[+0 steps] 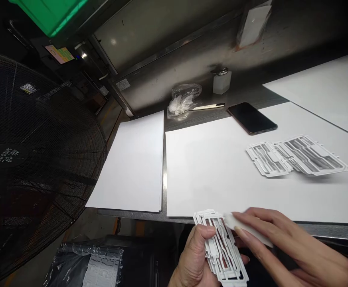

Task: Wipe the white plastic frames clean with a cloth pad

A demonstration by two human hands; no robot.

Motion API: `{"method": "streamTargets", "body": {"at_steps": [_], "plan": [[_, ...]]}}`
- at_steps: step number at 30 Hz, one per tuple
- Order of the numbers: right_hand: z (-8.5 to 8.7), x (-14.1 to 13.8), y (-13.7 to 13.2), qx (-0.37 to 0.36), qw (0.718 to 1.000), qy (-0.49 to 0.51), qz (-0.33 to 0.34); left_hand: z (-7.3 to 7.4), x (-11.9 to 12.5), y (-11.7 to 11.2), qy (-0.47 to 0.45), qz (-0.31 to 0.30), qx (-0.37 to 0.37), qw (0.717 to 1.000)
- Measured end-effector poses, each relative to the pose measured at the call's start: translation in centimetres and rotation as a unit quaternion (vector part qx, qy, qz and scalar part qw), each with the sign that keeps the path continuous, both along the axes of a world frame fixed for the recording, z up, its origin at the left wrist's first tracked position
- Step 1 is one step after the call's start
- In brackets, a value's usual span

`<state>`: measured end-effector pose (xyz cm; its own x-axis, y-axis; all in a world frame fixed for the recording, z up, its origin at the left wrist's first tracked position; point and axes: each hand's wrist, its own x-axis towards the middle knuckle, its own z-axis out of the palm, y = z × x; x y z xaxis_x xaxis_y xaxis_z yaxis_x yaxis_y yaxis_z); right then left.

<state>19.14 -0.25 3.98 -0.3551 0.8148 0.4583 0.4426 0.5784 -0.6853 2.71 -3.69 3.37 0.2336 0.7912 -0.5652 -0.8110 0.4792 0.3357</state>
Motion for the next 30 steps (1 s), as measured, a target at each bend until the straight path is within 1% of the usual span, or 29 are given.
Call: {"method": "streamTargets", "body": {"at_steps": [1,2,3,4,5,7,8,9,10,12,14,15,16,18,20,21,22,24,27,28,30], "plan": [[0.4,-0.9,0.5,0.012,1.0,0.023,0.018,-0.2,0.1,-0.2,0.007,0.007,-0.005,1.0],[0.8,-1.5,1.0,0.018,0.999,0.022,0.04,-0.4,0.2,-0.3,0.016,0.011,-0.009,1.0],[0.9,-1.7,1.3,0.03,0.998,0.015,0.051,-0.6,0.2,-0.3,0.029,0.007,-0.01,0.999],[1.0,-1.5,1.6,0.044,0.998,0.006,0.046,-0.6,0.1,-0.3,0.046,-0.002,-0.009,0.999],[0.9,-1.0,1.8,0.048,0.998,-0.006,0.028,-0.6,0.0,-0.2,0.063,-0.015,-0.007,0.998],[0.7,0.9,2.1,0.026,0.999,-0.011,-0.037,0.0,-0.4,0.4,0.089,-0.037,0.01,0.995],[0.6,2.1,2.3,-0.004,0.997,-0.009,-0.076,0.5,-0.5,0.9,0.098,-0.042,0.026,0.994],[0.5,3.3,2.5,-0.054,0.992,-0.012,-0.117,1.1,-0.6,1.6,0.108,-0.046,0.04,0.992],[0.4,4.5,2.9,-0.114,0.981,-0.021,-0.158,1.9,-0.5,2.4,0.122,-0.055,0.052,0.99],[0.3,6.4,4.3,-0.223,0.946,-0.053,-0.231,3.4,0.1,4.6,0.167,-0.094,0.061,0.98],[0.0,7.6,6.3,-0.285,0.915,-0.079,-0.274,4.4,1.4,7.4,0.223,-0.13,0.056,0.964],[-0.2,7.9,7.4,-0.295,0.909,-0.082,-0.283,4.5,2.2,8.9,0.248,-0.131,0.057,0.958],[-0.4,8.0,8.5,-0.298,0.906,-0.081,-0.288,4.5,3.0,10.4,0.268,-0.121,0.061,0.954],[-0.8,7.9,10.2,-0.31,0.9,-0.079,-0.296,4.0,4.6,13.1,0.283,-0.105,0.066,0.951],[-0.9,7.6,10.7,-0.32,0.897,-0.072,-0.297,3.4,5.9,15.1,0.28,-0.102,0.068,0.952],[-0.9,7.5,10.6,-0.322,0.898,-0.062,-0.294,3.1,6.3,15.6,0.28,-0.101,0.069,0.952],[-0.7,7.3,10.1,-0.324,0.9,-0.048,-0.287,2.9,6.6,15.9,0.282,-0.098,0.071,0.952],[-0.3,7.1,8.6,-0.329,0.906,-0.004,-0.265,2.8,6.6,15.6,0.286,-0.084,0.07,0.952],[0.1,6.7,5.8,-0.354,0.907,0.075,-0.216,3.0,6.0,13.7,0.273,-0.069,0.06,0.958],[0.1,6.5,4.9,-0.371,0.902,0.109,-0.194,3.1,5.7,12.9,0.256,-0.07,0.06,0.962],[-0.3,6.0,3.2,-0.415,0.878,0.186,-0.147,3.4,5.1,11.1,0.208,-0.065,0.061,0.974]]}}
